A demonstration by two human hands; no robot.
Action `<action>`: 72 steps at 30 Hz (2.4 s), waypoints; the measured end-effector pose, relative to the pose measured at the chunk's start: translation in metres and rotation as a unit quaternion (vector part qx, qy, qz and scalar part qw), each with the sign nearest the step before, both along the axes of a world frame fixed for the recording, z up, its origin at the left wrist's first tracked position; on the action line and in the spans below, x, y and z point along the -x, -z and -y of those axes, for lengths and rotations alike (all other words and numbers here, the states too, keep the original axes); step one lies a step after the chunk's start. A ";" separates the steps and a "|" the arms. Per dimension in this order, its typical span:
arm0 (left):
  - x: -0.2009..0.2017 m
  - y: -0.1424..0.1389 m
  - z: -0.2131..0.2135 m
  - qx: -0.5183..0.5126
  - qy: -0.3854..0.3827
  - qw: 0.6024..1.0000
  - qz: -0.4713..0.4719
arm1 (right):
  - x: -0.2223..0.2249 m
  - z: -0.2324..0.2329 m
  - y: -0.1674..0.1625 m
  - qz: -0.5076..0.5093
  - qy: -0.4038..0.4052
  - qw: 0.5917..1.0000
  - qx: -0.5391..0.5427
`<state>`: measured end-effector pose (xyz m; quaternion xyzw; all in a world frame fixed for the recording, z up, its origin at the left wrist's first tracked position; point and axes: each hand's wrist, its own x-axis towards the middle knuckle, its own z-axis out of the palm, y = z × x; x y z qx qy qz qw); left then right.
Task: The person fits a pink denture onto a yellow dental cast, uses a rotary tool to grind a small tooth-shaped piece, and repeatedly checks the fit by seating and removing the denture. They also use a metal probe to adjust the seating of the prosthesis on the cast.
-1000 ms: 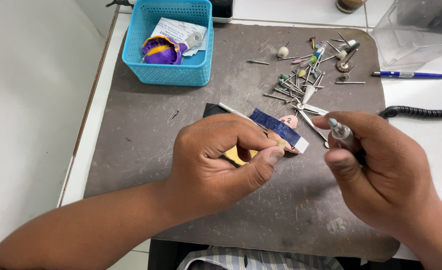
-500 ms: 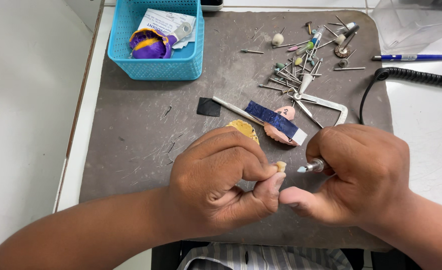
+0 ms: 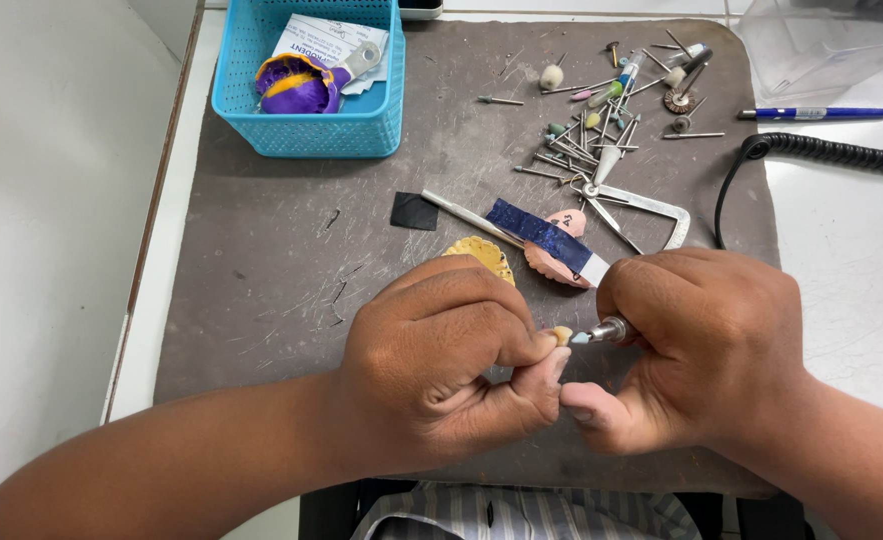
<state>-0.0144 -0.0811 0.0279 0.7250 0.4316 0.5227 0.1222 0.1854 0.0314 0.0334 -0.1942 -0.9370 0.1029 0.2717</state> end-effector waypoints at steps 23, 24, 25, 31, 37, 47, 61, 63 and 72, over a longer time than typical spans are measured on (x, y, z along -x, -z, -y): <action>-0.002 0.005 0.001 0.012 0.007 1.000 0.016 | -0.001 0.001 0.002 0.003 0.002 1.000 0.012; -0.002 0.005 0.001 0.012 0.007 1.000 0.016 | -0.001 0.001 0.002 0.005 0.003 1.000 0.014; -0.002 0.005 0.001 0.011 0.008 1.000 0.016 | -0.001 0.001 0.002 0.005 0.003 1.000 0.016; -0.001 0.004 0.002 0.008 0.007 1.000 0.014 | -0.002 0.002 -0.001 -0.001 0.001 1.000 0.008; -0.002 0.004 0.003 0.006 -0.002 1.000 0.012 | -0.001 0.004 0.000 -0.006 0.004 1.000 0.012; -0.002 0.005 0.003 0.013 0.008 1.000 0.019 | -0.003 0.004 0.001 -0.001 0.001 1.000 0.024; -0.003 0.005 0.004 0.014 0.012 1.000 0.025 | -0.004 0.004 0.003 -0.011 -0.001 1.000 0.021; -0.003 0.005 0.004 0.016 0.016 0.999 0.028 | -0.003 0.004 0.002 -0.010 -0.001 1.000 0.019; -0.003 0.006 0.004 0.012 0.013 0.999 0.031 | -0.003 0.005 0.002 -0.004 0.002 1.000 0.026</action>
